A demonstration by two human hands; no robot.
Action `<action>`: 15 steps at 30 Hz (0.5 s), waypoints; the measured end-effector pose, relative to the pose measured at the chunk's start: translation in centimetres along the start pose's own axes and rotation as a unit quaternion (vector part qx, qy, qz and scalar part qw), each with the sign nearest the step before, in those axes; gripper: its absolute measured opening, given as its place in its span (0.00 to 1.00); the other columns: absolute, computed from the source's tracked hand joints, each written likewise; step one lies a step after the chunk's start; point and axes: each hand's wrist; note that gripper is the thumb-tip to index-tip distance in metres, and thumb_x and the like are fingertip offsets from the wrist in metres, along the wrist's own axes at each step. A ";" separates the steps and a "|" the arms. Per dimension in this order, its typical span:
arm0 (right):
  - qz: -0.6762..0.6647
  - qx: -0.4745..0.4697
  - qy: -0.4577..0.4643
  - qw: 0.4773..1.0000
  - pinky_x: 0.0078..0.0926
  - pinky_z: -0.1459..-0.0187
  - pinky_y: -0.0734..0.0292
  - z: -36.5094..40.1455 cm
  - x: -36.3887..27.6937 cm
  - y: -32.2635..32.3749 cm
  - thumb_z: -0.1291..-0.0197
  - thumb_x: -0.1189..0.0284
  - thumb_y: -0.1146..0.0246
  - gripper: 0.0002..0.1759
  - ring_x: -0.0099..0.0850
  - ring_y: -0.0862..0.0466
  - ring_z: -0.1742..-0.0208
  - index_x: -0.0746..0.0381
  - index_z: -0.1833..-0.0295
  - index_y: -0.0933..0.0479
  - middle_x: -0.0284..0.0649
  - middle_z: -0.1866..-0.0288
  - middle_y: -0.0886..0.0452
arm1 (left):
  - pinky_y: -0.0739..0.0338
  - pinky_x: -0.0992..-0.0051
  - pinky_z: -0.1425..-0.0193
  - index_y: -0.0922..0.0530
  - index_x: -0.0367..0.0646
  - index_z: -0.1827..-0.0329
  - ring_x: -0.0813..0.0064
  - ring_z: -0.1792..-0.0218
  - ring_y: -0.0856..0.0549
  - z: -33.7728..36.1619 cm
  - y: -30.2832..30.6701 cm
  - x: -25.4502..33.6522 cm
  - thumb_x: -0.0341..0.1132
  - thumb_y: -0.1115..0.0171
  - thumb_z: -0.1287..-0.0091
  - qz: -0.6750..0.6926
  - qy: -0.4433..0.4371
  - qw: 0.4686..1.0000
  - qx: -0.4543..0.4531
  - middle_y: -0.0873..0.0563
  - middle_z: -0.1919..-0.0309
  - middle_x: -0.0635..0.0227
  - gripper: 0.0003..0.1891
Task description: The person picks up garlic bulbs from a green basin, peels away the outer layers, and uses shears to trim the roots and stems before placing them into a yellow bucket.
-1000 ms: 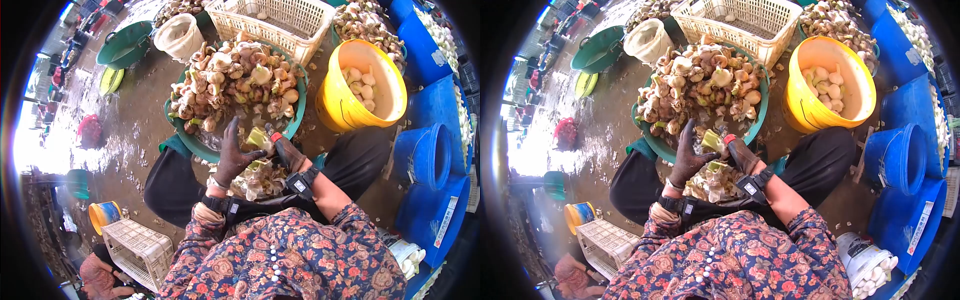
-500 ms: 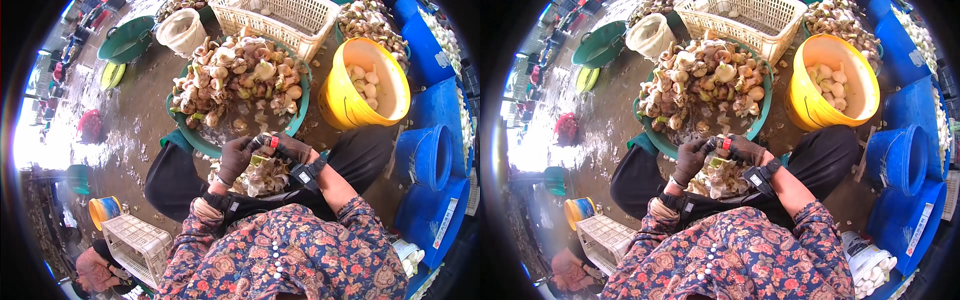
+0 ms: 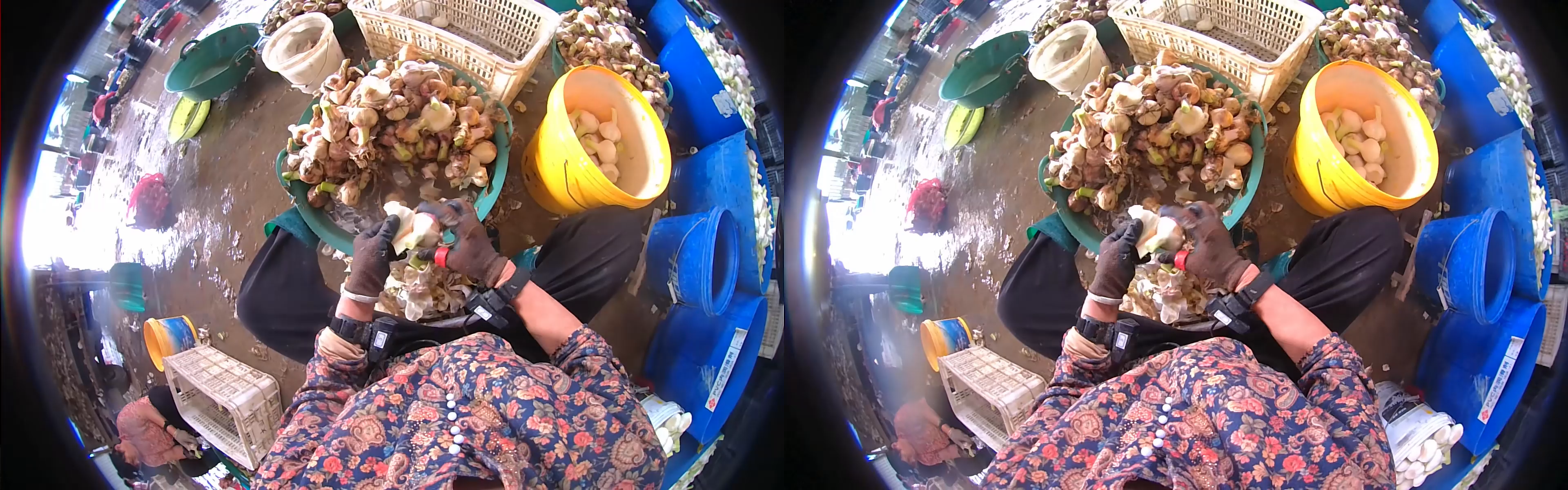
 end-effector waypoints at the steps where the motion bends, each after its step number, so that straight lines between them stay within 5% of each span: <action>1: -0.001 0.000 -0.001 1.000 0.38 0.49 0.30 0.0 0.1 -0.4 0.61 0.69 0.29 0.35 0.45 0.27 0.52 0.57 0.42 0.30 0.46 0.54 0.28 | 0.24 0.82 0.66 0.21 0.35 0.53 0.79 0.66 0.18 0.1 0.0 -0.2 0.39 0.42 0.34 -0.001 0.001 1.000 0.001 0.16 0.66 0.68 0.15; 3: 0.086 -0.145 0.079 0.983 0.35 0.51 0.29 0.0 0.6 -1.3 0.60 0.71 0.30 0.28 0.42 0.27 0.52 0.60 0.49 0.26 0.45 0.55 0.28 | 0.23 0.79 0.67 0.20 0.40 0.58 0.81 0.67 0.19 -0.2 0.0 -0.8 0.43 0.42 0.34 -0.074 -0.014 0.995 -0.070 0.18 0.67 0.71 0.15; 5: 0.025 -0.117 0.065 0.991 0.32 0.55 0.27 -0.1 1.1 -1.8 0.57 0.72 0.32 0.19 0.42 0.25 0.56 0.62 0.56 0.24 0.45 0.59 0.25 | 0.26 0.82 0.67 0.20 0.36 0.55 0.83 0.67 0.20 -0.5 0.0 -1.5 0.39 0.41 0.35 -0.082 -0.046 0.994 -0.059 0.17 0.68 0.71 0.14; 7: -0.230 -0.048 -0.167 0.957 0.30 0.61 0.26 0.4 1.5 -2.5 0.53 0.72 0.34 0.13 0.37 0.21 0.64 0.62 0.59 0.23 0.43 0.66 0.22 | 0.27 0.83 0.66 0.21 0.36 0.55 0.84 0.68 0.22 -0.6 0.3 -2.4 0.40 0.41 0.34 0.042 -0.088 0.995 -0.027 0.18 0.67 0.72 0.15; 9: -0.275 -0.016 -0.218 0.936 0.25 0.66 0.26 0.6 2.7 -2.9 0.49 0.69 0.35 0.10 0.30 0.21 0.71 0.62 0.63 0.22 0.38 0.71 0.20 | 0.29 0.84 0.63 0.21 0.37 0.57 0.85 0.68 0.23 0.3 0.7 -1.2 0.42 0.42 0.33 0.034 -0.107 0.993 -0.048 0.18 0.66 0.73 0.15; 11: -0.523 0.076 -0.397 0.750 0.21 0.69 0.27 1.2 3.8 -3.4 0.46 0.66 0.35 0.10 0.23 0.22 0.71 0.62 0.65 0.22 0.35 0.71 0.21 | 0.30 0.84 0.65 0.20 0.38 0.59 0.86 0.69 0.24 1.2 0.0 -0.4 0.41 0.44 0.32 -0.020 -0.166 0.981 -0.103 0.19 0.69 0.76 0.14; 13: -0.511 0.072 -0.382 0.767 0.20 0.73 0.29 2.0 6.0 -4.5 0.45 0.60 0.35 0.14 0.22 0.23 0.73 0.60 0.67 0.22 0.34 0.71 0.21 | 0.32 0.83 0.66 0.21 0.37 0.61 0.86 0.70 0.26 1.0 0.5 -1.3 0.38 0.46 0.31 -0.095 -0.166 0.970 -0.151 0.21 0.71 0.76 0.12; 15: -0.487 0.083 -0.510 0.704 0.23 0.66 0.25 1.3 6.5 -4.4 0.36 0.62 0.48 0.16 0.24 0.22 0.71 0.63 0.57 0.23 0.35 0.68 0.21 | 0.32 0.82 0.66 0.22 0.37 0.64 0.86 0.71 0.28 2.1 0.1 0.0 0.37 0.45 0.32 -0.109 -0.179 0.966 -0.152 0.22 0.71 0.76 0.11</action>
Point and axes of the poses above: each hand's wrist, its own z-axis away from the middle knuckle, its own y-axis out of the back of the hand, x = y × z
